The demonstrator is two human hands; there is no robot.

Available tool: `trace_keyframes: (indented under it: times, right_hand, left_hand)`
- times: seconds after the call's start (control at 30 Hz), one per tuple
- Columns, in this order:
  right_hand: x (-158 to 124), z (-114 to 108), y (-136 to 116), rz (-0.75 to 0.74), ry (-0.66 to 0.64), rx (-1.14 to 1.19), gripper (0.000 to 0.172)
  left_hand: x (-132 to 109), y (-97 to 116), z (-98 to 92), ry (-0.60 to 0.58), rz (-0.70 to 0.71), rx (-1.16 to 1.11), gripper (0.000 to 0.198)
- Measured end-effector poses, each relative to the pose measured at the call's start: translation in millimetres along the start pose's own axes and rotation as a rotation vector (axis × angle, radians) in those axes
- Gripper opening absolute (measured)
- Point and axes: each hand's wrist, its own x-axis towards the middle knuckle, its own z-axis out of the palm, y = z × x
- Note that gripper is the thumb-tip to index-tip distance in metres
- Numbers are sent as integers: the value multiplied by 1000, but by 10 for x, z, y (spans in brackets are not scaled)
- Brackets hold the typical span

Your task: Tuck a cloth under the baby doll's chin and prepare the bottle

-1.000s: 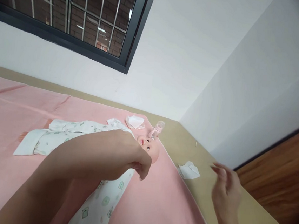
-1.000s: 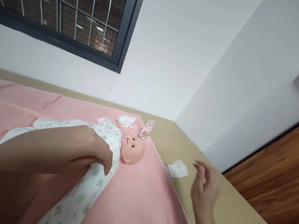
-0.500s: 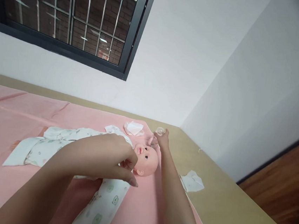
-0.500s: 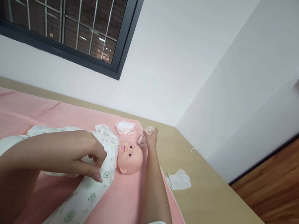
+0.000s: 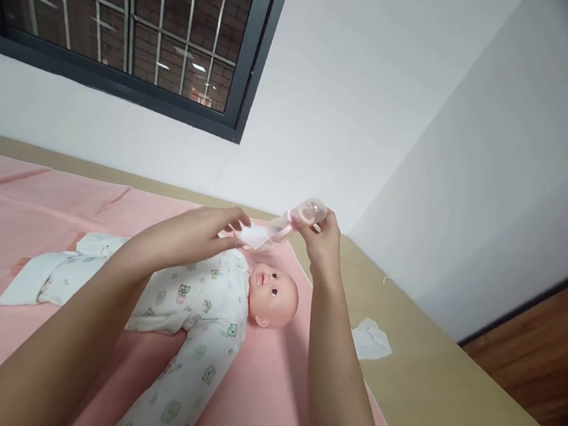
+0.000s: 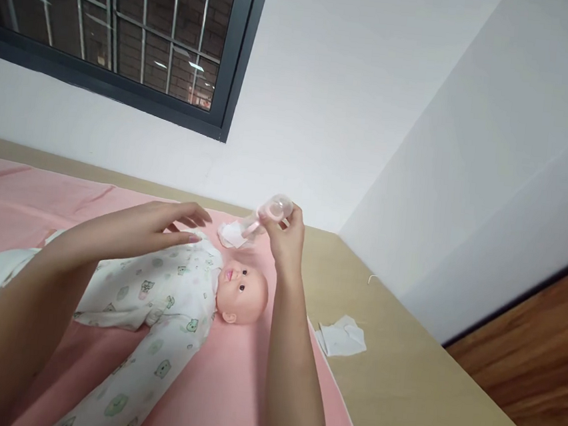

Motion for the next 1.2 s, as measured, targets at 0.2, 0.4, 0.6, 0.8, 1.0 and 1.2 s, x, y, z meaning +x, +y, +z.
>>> trace_keyframes:
  times: [0.2, 0.4, 0.6, 0.8, 1.0, 1.2]
  right_hand:
    - [-351, 230, -483, -8, -279, 111, 52]
    - [-505, 344, -618, 54, -416, 207, 54]
    - [-498, 372, -586, 36, -389, 223, 59]
    - [-463, 363, -516, 44, -404, 190, 54]
    - [-445, 359, -495, 56, -407, 205, 53]
    - [-425, 319, -508, 102, -435, 238, 54]
  left_hand:
    - [113, -40, 117, 236, -39, -86, 52]
    - [129, 12, 120, 198, 42, -180, 55]
    - [158, 68, 169, 214, -30, -14, 31]
    - [199, 44, 201, 228, 9, 87, 36]
    - [204, 25, 197, 233, 16, 110, 44]
    - [198, 15, 186, 239, 30, 125, 48]
